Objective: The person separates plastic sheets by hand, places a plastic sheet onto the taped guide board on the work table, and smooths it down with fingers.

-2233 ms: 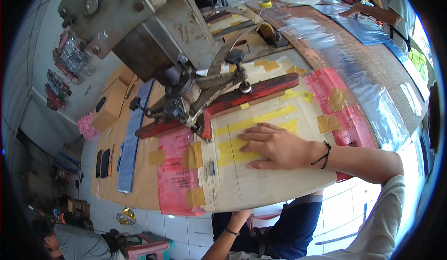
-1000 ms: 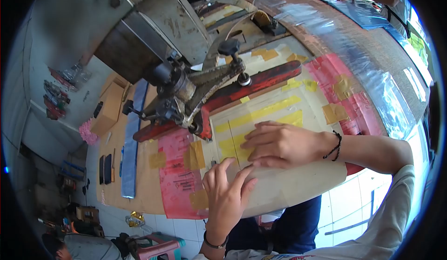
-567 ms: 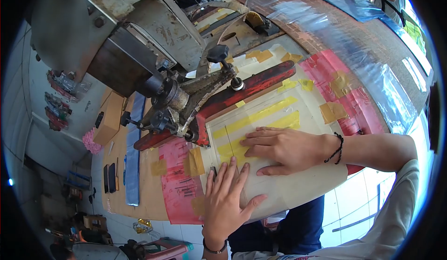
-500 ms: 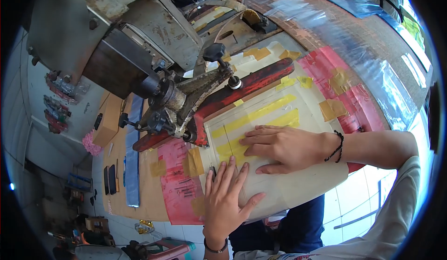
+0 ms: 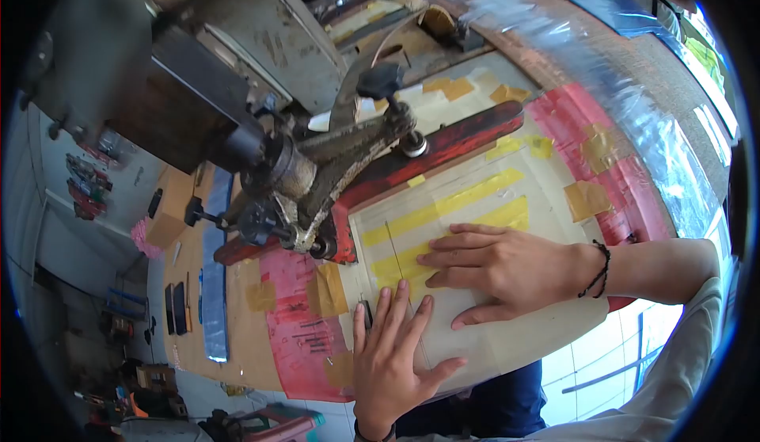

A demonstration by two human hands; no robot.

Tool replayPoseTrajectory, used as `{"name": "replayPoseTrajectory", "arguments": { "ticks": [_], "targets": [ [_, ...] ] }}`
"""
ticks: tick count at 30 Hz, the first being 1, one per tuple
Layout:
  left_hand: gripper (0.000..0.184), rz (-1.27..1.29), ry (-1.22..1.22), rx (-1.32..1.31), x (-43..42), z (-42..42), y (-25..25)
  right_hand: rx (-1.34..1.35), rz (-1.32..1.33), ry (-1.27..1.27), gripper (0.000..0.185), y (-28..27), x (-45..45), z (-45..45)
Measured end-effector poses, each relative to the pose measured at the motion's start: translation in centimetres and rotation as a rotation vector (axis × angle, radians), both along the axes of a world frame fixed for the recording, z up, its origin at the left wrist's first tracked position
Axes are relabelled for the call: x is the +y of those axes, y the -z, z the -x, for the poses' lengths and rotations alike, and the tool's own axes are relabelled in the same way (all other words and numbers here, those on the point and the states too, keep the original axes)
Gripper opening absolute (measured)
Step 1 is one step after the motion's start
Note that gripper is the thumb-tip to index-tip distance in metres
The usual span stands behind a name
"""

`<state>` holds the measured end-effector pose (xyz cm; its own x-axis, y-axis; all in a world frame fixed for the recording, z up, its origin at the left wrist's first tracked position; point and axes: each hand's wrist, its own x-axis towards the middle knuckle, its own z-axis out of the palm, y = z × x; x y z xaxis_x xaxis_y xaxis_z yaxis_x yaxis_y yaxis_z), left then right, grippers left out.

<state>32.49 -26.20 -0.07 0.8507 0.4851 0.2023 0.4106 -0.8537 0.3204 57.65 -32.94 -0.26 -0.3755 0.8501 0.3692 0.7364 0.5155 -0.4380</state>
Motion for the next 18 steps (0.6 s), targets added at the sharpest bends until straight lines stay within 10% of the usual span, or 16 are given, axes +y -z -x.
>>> {"name": "replayPoseTrajectory", "arguments": {
  "ticks": [18],
  "targets": [
    [0.073, 0.073, -0.030, 0.016, 0.1, 0.2, 0.0, -0.063, 0.090, 0.057, 0.050, -0.3, 0.5, 0.6]
  ]
}}
